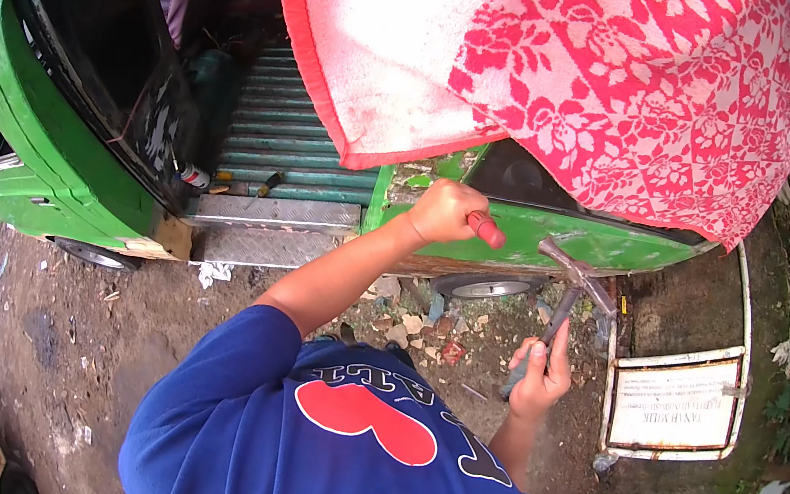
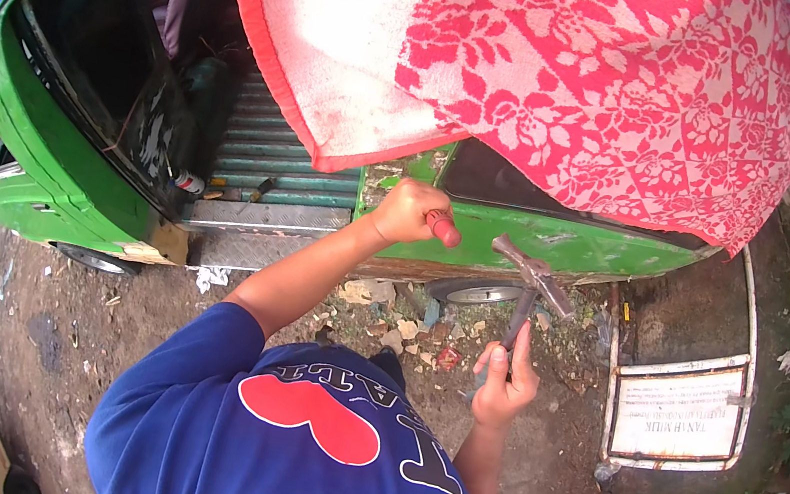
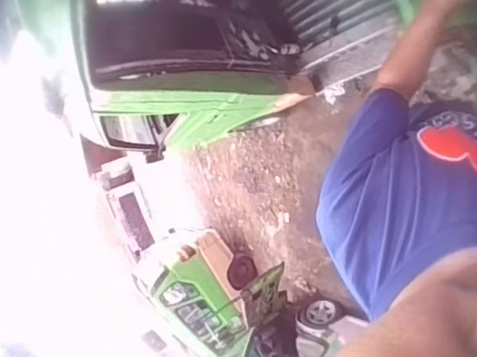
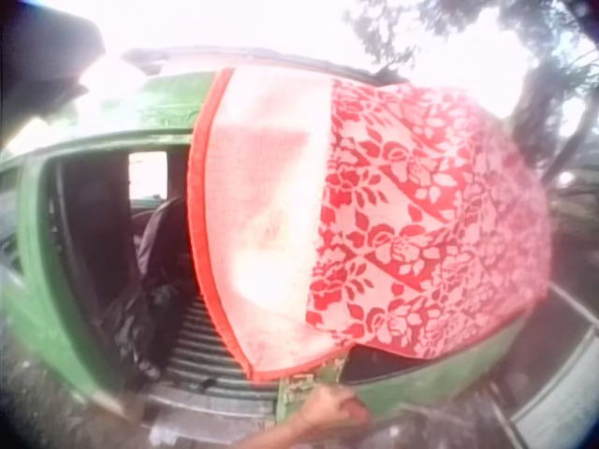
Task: The person uses a hammer and a red-handled chisel to repeatedly tap and pry at the lower side panel of a green three-wheeled vehicle. The person works on a small area near the wheel arch, chipping away material while a patterned cloth covers the vehicle's upper section.
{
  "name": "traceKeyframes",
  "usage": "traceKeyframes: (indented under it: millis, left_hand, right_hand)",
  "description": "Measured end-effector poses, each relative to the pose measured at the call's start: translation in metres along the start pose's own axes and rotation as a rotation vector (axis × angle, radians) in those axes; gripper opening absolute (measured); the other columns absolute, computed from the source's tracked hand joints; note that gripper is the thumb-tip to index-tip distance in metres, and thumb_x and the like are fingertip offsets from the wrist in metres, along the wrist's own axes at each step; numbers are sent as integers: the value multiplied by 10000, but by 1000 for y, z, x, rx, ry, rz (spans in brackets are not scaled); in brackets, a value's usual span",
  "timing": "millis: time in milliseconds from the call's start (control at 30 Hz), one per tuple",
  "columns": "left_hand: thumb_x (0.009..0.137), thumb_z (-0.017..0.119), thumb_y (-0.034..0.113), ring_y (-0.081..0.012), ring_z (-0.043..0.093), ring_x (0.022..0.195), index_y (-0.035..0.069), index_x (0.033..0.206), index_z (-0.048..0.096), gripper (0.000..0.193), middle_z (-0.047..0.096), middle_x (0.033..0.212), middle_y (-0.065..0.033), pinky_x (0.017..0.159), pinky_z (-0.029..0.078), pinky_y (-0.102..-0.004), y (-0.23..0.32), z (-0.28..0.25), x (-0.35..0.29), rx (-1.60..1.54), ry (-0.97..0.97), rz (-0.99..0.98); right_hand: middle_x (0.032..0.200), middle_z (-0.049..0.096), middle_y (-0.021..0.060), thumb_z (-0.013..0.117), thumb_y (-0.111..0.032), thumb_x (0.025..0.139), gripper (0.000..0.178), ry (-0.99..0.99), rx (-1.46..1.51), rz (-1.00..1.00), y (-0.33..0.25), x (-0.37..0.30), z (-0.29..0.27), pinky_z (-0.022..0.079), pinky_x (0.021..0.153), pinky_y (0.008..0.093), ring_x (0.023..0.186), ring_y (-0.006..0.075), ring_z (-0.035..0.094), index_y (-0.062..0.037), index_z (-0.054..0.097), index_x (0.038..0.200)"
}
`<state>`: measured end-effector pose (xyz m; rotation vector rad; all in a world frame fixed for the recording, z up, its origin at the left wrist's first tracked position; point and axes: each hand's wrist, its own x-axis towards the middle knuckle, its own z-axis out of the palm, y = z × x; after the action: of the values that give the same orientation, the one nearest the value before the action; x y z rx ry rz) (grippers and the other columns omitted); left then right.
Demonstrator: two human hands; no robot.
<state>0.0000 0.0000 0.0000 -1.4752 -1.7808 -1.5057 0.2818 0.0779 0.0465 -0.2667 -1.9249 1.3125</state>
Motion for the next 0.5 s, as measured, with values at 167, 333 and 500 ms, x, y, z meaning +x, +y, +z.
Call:
traceKeyframes:
  millis: [167, 333, 500]
  left_hand:
    - [599, 709, 102, -281, 615, 584, 100, 659, 628, 101, 612, 628, -75, 536, 491, -388, -1, 7, 6, -41, 48, 50]
    - [596, 710, 97, -286, 612, 585, 95, 655, 624, 104, 612, 628, -79, 539, 490, -388, 0, 7, 8, -25, 45, -6]
    - [608, 717, 97, -292, 609, 575, 89, 656, 626, 103, 609, 624, -91, 538, 490, -390, -3, 6, 10, -25, 78, -42]
  right_hand:
    - [722, 574, 63, 527, -25, 942, 454, -2, -12, 42, 1, 2, -1, 452, 526, 248, 606, 100, 509, 49, 443, 1382]
    - [716, 573, 65, 525, -27, 943, 452, -23, -12, 48, 2, 2, -1, 455, 524, 252, 607, 105, 514, 53, 443, 1380]
    - [711, 568, 68, 526, -31, 946, 449, 23, -26, -116, -8, 8, 2, 453, 514, 258, 595, 113, 510, 23, 453, 1386]
